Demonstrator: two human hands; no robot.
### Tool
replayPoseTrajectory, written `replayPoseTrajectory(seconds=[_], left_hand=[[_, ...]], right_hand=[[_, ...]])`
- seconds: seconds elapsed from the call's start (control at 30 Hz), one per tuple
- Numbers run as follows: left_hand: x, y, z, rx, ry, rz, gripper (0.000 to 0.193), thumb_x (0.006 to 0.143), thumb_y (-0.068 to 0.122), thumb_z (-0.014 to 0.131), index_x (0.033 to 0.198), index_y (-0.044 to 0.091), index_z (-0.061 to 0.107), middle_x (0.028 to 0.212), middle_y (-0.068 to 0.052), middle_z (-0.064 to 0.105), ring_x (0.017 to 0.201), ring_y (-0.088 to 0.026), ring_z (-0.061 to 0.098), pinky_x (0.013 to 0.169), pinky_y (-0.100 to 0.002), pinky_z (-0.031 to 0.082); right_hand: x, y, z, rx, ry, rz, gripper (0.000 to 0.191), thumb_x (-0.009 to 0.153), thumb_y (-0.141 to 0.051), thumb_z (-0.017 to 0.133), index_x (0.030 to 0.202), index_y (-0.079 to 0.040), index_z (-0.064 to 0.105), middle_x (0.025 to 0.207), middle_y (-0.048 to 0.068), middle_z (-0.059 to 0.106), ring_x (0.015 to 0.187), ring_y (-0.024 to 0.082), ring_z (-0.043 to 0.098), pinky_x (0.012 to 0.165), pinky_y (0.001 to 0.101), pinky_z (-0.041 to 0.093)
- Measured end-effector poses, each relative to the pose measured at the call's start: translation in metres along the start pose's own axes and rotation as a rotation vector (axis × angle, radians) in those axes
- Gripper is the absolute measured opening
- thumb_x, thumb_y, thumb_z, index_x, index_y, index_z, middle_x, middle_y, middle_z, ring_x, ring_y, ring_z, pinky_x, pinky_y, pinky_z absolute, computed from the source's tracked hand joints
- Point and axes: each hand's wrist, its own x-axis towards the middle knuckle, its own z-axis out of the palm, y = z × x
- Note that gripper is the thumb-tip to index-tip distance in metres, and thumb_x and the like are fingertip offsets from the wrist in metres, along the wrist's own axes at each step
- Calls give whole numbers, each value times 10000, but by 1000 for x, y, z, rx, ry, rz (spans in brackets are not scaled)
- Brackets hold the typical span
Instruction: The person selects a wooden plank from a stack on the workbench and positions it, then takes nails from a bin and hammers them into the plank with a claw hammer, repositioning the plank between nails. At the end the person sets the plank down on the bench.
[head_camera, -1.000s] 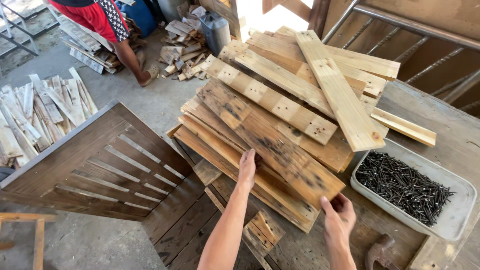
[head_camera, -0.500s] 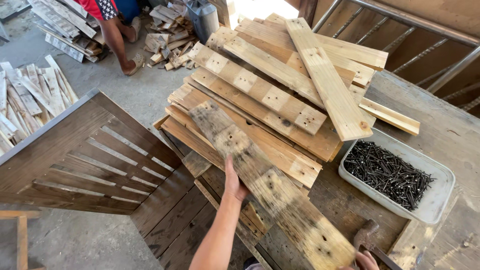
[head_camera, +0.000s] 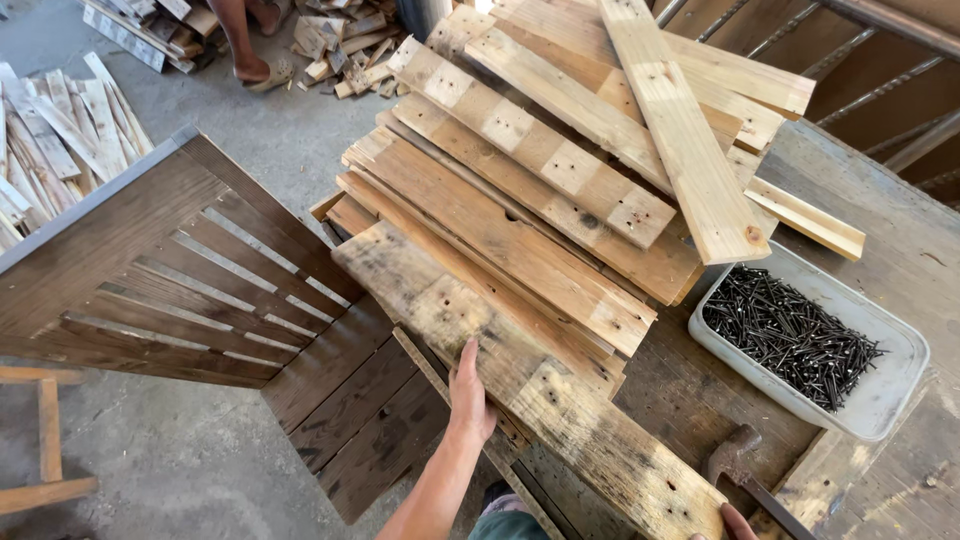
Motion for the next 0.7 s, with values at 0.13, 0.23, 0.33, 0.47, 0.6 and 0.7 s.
replayPoseTrajectory(seconds=[0.13, 0.23, 0.33, 0.47, 0.6, 0.7], left_hand=[[9, 4, -5, -140, 106, 22, 874, 870, 440, 679, 1543, 125, 220, 1565, -220, 403, 1380, -385, 506, 1116, -607, 436], [26, 37, 19, -225, -70, 82, 801, 867, 418, 684, 1515, 104, 332, 1505, -188, 488, 1338, -360, 546, 1075, -573, 474], [52, 88, 68, -152, -234, 214, 809, 898, 530, 640, 1533, 95, 390, 1524, -163, 502, 1383, -330, 515, 1124, -540, 420], [80, 131, 112, 202, -236, 476, 773, 995, 564, 478, 1630, 184, 252, 1700, -55, 209, 1532, -243, 221, 1203, -507, 202], [93, 121, 105, 409, -406, 688, 602, 1030, 346, 562, 1570, 101, 457, 1663, -152, 424, 1534, -331, 399, 1252, -464, 333], [95, 110, 93, 454, -415, 815, 554, 1029, 243, 614, 1545, 85, 486, 1634, -156, 458, 1553, -334, 367, 1266, -459, 300]], right_hand=[[-13, -21, 6, 225, -115, -15, 687, 816, -69, 752, 1437, 96, 509, 1339, 294, 633, 1245, 359, 639, 1050, 464, 508], [0, -78, 25, 256, -111, -59, 560, 883, 5, 692, 1412, 114, 543, 1337, 303, 633, 1264, 344, 621, 1094, 454, 482], [41, -151, 57, 724, -240, -5, 470, 1063, -159, 531, 1462, 87, 505, 1376, 210, 650, 1220, 280, 669, 1022, 385, 546], [96, -208, 106, 676, -253, -86, 556, 1018, -294, 607, 1507, -58, 485, 1437, 158, 625, 1235, 276, 616, 980, 420, 527], [110, -203, 144, -379, -211, -707, 678, 786, -267, 808, 1392, -71, 575, 1428, 213, 567, 1292, 380, 533, 1030, 503, 476], [105, -192, 160, -526, -233, -777, 645, 755, -301, 850, 1333, -101, 647, 1323, 217, 596, 1237, 413, 494, 1035, 540, 423]])
